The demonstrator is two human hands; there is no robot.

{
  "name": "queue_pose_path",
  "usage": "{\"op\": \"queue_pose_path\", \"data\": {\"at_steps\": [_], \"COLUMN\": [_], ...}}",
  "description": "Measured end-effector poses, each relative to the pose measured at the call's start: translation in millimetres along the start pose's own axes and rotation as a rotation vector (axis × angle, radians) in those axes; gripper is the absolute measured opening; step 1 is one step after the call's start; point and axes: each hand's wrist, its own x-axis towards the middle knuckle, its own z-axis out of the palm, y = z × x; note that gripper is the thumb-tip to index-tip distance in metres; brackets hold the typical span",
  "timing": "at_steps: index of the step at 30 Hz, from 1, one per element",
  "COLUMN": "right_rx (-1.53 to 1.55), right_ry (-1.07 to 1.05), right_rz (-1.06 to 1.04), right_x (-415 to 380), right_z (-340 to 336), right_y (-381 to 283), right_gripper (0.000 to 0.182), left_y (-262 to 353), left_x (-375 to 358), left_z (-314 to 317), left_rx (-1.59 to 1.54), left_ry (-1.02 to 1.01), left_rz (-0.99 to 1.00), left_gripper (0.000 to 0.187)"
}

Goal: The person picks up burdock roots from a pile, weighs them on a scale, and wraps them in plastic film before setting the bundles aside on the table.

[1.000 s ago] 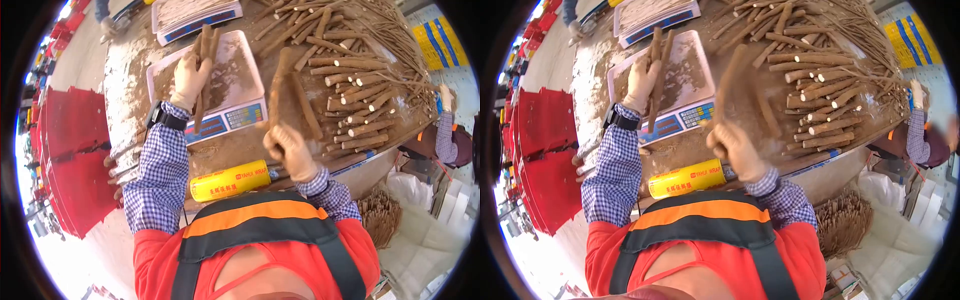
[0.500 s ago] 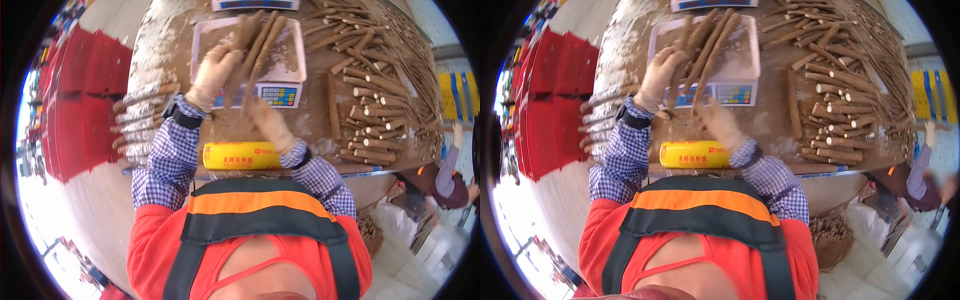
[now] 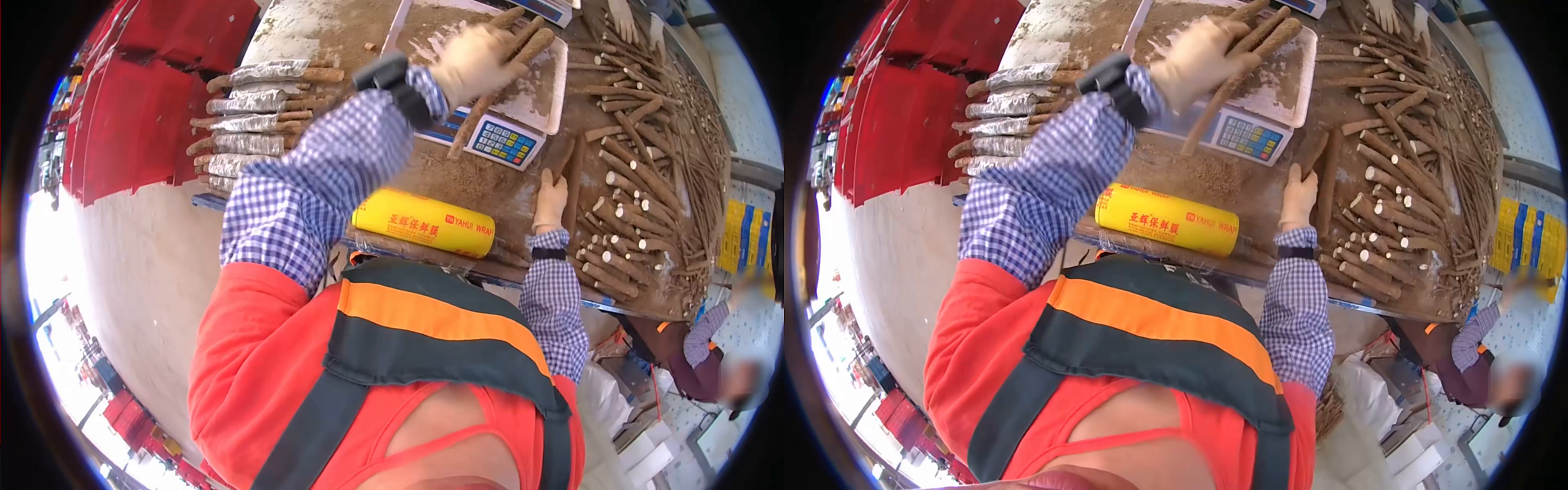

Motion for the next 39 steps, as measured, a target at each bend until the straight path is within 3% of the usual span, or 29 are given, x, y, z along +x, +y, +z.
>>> {"op": "queue_pose_path", "data": {"at_steps": [1,2,3,5,8,10,12,13,15,18,20,22,24,25,30,33,36,38,39], "right_rx": [-0.304,-0.607,-0.655,-0.318,-0.189,-0.189,0.054,0.234,0.415,0.614,0.739,0.676,0.348,0.412,0.329,0.414,0.258,0.308,0.243], "right_ry": [0.039,0.079,0.257,0.263,-0.017,-0.048,-0.041,-0.055,-0.061,-0.194,-0.314,-0.349,-0.408,-0.453,-0.515,-0.363,-0.438,-0.481,-0.517], "right_rz": [-0.019,-0.039,-0.245,-0.49,-0.422,-0.543,-0.336,-0.332,-0.331,-0.243,-0.107,-0.066,-0.311,-0.442,-0.515,-0.516,-0.48,-0.44,-0.384], "right_x": [-1.3,-0.1,3.8,-8.3,-20.6,41.7,54.7,56.7,53.7,33.1,18.5,30.5,30.6,0.8,-43.3,-79.4,-100.5,-108.6,-112.0], "right_z": [1.4,3.0,7.7,13.8,52.3,100.7,118.9,123.5,121.2,104.7,95.0,96.5,97.8,91.5,77.1,60.7,35.9,22.8,15.2], "right_y": [-4.8,-10.1,-3.0,-65.5,-156.5,-139.2,-150.0,-146.1,-144.8,-148.0,-161.0,-137.3,-124.6,-143.0,-137.5,-127.8,-105.1,-87.6,-77.6], "right_gripper": [0.05,0.051,0.053,0.054,0.056,0.051,0.046,0.047,0.049,0.046,0.046,0.046,0.044,0.045,0.051,0.056,0.061,0.057,0.054], "left_y": [-9.1,-28.0,-45.4,-56.2,-45.8,-25.2,-101.3,-106.0,-99.2,-48.3,-24.6,-12.6,-6.7,-12.2,13.4,27.1,41.3,58.4,69.0], "left_x": [10.3,20.6,30.6,37.7,42.5,32.0,55.4,51.4,17.9,-13.9,-34.9,-48.6,-61.3,-64.3,-105.4,-137.6,-165.2,-187.1,-200.1], "left_z": [-8.7,-4.1,7.3,17.7,21.0,11.1,82.0,70.6,43.3,27.9,15.5,12.3,15.7,26.1,26.6,39.1,55.2,63.3,71.3], "left_rx": [0.262,0.2,0.257,0.312,0.133,0.138,-0.511,-0.512,-0.844,-1.578,-1.623,-1.669,-1.855,-1.903,-1.965,-1.803,-1.842,-1.857,-1.681], "left_ry": [0.041,-0.004,-0.086,-0.175,-0.242,-0.262,-0.329,-0.331,-0.415,-0.398,-0.344,-0.274,-0.233,-0.191,-0.149,-0.198,-0.193,-0.22,-0.12], "left_rz": [0.018,-0.014,-0.055,-0.089,-0.18,-0.198,-0.375,-0.356,-0.01,-0.699,-0.669,-0.637,-0.502,-0.4,-0.492,-0.32,-0.286,-0.307,-0.229], "left_gripper": [0.066,0.067,0.068,0.07,0.058,0.049,0.04,0.04,0.033,0.031,0.035,0.038,0.049,0.054,0.057,0.079,0.064,0.067,0.069]}}
